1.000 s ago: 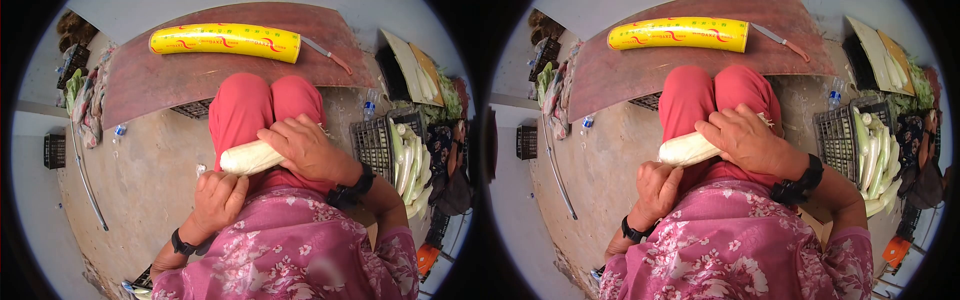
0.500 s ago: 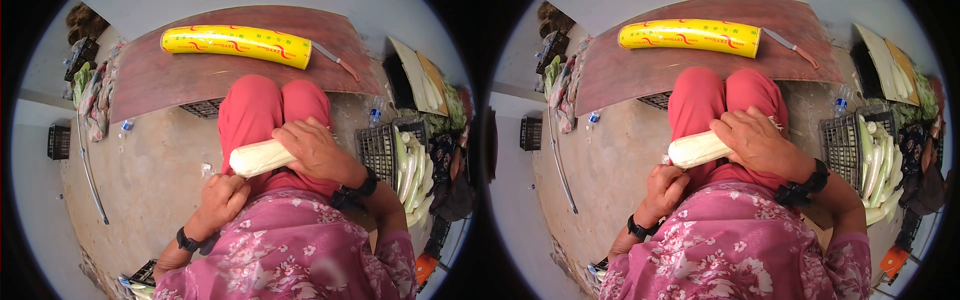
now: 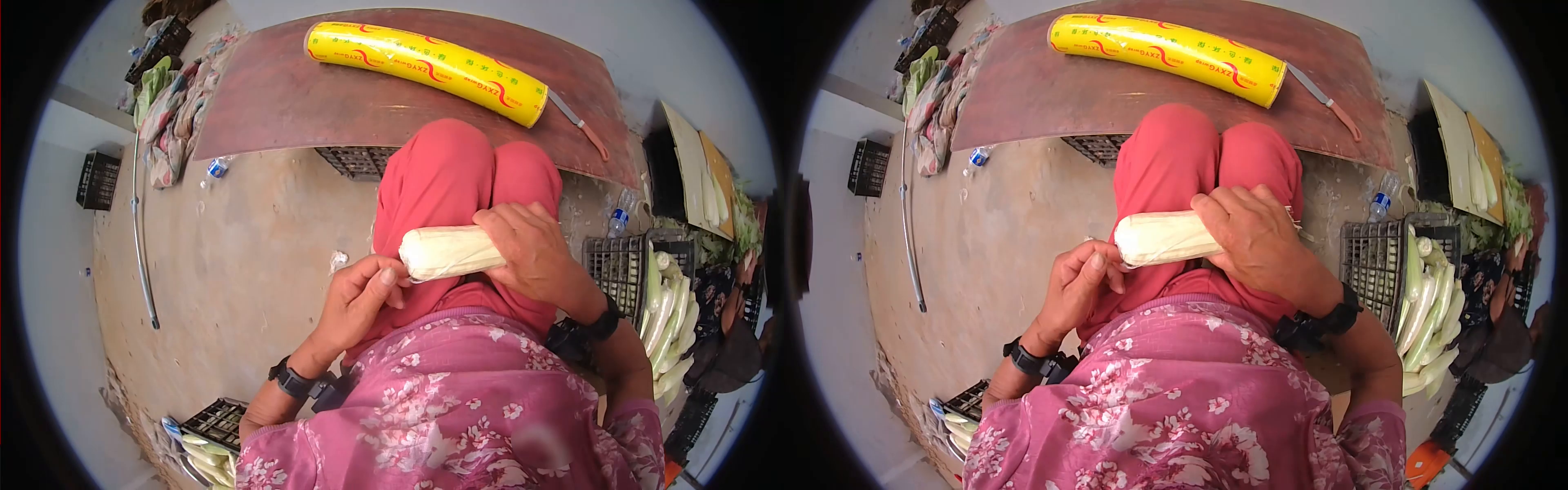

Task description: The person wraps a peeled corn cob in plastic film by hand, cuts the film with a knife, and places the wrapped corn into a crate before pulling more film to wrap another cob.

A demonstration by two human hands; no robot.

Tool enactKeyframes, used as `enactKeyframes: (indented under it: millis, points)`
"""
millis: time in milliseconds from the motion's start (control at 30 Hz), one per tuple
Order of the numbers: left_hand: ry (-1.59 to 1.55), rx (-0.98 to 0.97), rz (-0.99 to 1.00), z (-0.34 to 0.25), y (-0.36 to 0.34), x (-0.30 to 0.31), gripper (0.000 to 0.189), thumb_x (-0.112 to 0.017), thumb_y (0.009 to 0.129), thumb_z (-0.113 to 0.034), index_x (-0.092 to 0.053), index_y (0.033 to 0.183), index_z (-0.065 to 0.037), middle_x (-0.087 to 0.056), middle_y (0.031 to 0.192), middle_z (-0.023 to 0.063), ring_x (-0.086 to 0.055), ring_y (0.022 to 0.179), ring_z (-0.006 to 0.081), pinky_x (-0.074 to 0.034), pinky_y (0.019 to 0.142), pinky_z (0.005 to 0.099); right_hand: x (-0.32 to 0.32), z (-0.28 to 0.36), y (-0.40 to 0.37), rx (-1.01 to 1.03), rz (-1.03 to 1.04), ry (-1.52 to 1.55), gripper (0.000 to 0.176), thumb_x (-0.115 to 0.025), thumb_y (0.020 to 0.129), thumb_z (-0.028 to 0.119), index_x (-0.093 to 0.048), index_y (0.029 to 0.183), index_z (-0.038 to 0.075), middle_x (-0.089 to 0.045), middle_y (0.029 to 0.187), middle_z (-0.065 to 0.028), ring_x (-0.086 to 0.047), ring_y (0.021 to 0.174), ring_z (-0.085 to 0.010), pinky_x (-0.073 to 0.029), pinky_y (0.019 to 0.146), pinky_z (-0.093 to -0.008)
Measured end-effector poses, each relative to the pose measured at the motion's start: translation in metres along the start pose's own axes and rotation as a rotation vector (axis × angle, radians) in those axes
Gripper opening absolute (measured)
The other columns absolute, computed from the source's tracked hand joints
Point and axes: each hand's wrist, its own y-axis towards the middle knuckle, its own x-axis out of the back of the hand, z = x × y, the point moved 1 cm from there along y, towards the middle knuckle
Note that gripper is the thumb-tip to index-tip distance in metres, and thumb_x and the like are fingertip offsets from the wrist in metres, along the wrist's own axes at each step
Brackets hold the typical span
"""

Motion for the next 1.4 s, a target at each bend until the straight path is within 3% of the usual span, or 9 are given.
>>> enactKeyframes:
  millis: [200, 300, 500, 733, 833, 933, 1233, 1400]
  points:
    - [0.138, 0.159, 0.073, -0.008, 0.002, -0.010, 0.027, -0.056, 0.105, -0.022, -0.067, 0.094, 0.000, -0.067, 0.083, 0.0023, -0.062, 0.072, 0.0087, -0.051, 0.066, 0.0257, 0.001, 0.000, 0.003, -0.005, 0.003, 0.010, 0.063, -0.080, 0.068, 0.017, -0.056, 0.124, 0.003, -0.058, 0.102, -0.0094, -0.059, 0.095, -0.0265, -0.042, 0.083, -0.0391]
    - [0.088, 0.117, 0.007, -0.010, 0.000, -0.016, 0.024, -0.057, 0.104, -0.015, -0.068, 0.088, 0.000, -0.067, 0.079, 0.0016, -0.062, 0.069, 0.0085, -0.051, 0.064, 0.0249, 0.002, 0.001, 0.003, -0.003, -0.005, 0.005, 0.063, -0.080, 0.067, 0.018, -0.057, 0.123, 0.003, -0.058, 0.101, -0.0096, -0.059, 0.094, -0.0267, -0.042, 0.082, -0.0392]
    - [0.236, 0.025, 0.206, -0.015, -0.012, -0.003, 0.026, -0.060, 0.101, -0.013, -0.068, 0.082, 0.002, -0.068, 0.077, 0.0047, -0.064, 0.067, 0.0101, -0.050, 0.062, 0.0247, 0.001, 0.004, 0.002, 0.033, -0.006, -0.033, 0.064, -0.080, 0.067, 0.018, -0.056, 0.125, 0.003, -0.058, 0.102, -0.0086, -0.057, 0.093, -0.0260, -0.041, 0.082, -0.0393]
    - [0.186, -0.053, 0.216, -0.020, -0.014, -0.008, 0.026, -0.061, 0.100, -0.011, -0.069, 0.081, 0.002, -0.070, 0.076, 0.0066, -0.065, 0.066, 0.0109, -0.050, 0.061, 0.0247, 0.001, 0.006, 0.000, 0.019, -0.004, -0.034, 0.065, -0.080, 0.069, 0.017, -0.056, 0.127, 0.004, -0.057, 0.103, -0.0078, -0.056, 0.094, -0.0248, -0.040, 0.084, -0.0385]
    - [0.148, 0.113, 0.199, -0.017, -0.015, -0.011, 0.027, -0.060, 0.101, -0.012, -0.069, 0.081, 0.003, -0.070, 0.076, 0.0068, -0.065, 0.066, 0.0112, -0.050, 0.061, 0.0249, 0.001, 0.005, 0.000, 0.019, -0.001, -0.028, 0.066, -0.080, 0.068, 0.017, -0.056, 0.128, 0.004, -0.057, 0.104, -0.0075, -0.056, 0.095, -0.0246, -0.040, 0.084, -0.0385]
    - [0.065, 0.152, 0.107, -0.015, -0.018, -0.012, 0.025, -0.060, 0.099, -0.009, -0.066, 0.078, 0.002, -0.064, 0.070, 0.0052, -0.056, 0.064, 0.0073, -0.044, 0.057, 0.0270, 0.000, 0.004, 0.000, 0.021, -0.003, -0.035, 0.067, -0.081, 0.067, 0.017, -0.056, 0.128, 0.004, -0.057, 0.104, -0.0073, -0.057, 0.095, -0.0245, -0.040, 0.084, -0.0386]
    - [0.492, -0.434, 0.119, -0.052, -0.016, -0.023, 0.018, -0.067, 0.093, -0.005, -0.065, 0.077, 0.003, -0.061, 0.069, 0.0104, -0.057, 0.060, 0.0196, -0.043, 0.055, 0.0303, -0.002, 0.004, -0.002, 0.012, -0.031, -0.028, 0.070, -0.083, 0.065, 0.018, -0.056, 0.128, 0.006, -0.057, 0.104, -0.0063, -0.056, 0.096, -0.0240, -0.040, 0.084, -0.0384]
    - [0.531, -0.165, 0.185, -0.044, -0.023, -0.010, 0.023, -0.063, 0.096, -0.010, -0.067, 0.076, 0.002, -0.065, 0.072, 0.0092, -0.060, 0.062, 0.0157, -0.046, 0.057, 0.0320, -0.002, 0.006, -0.003, -0.005, -0.024, -0.041, 0.068, -0.083, 0.066, 0.018, -0.056, 0.127, 0.007, -0.056, 0.104, -0.0055, -0.056, 0.096, -0.0229, -0.039, 0.084, -0.0372]
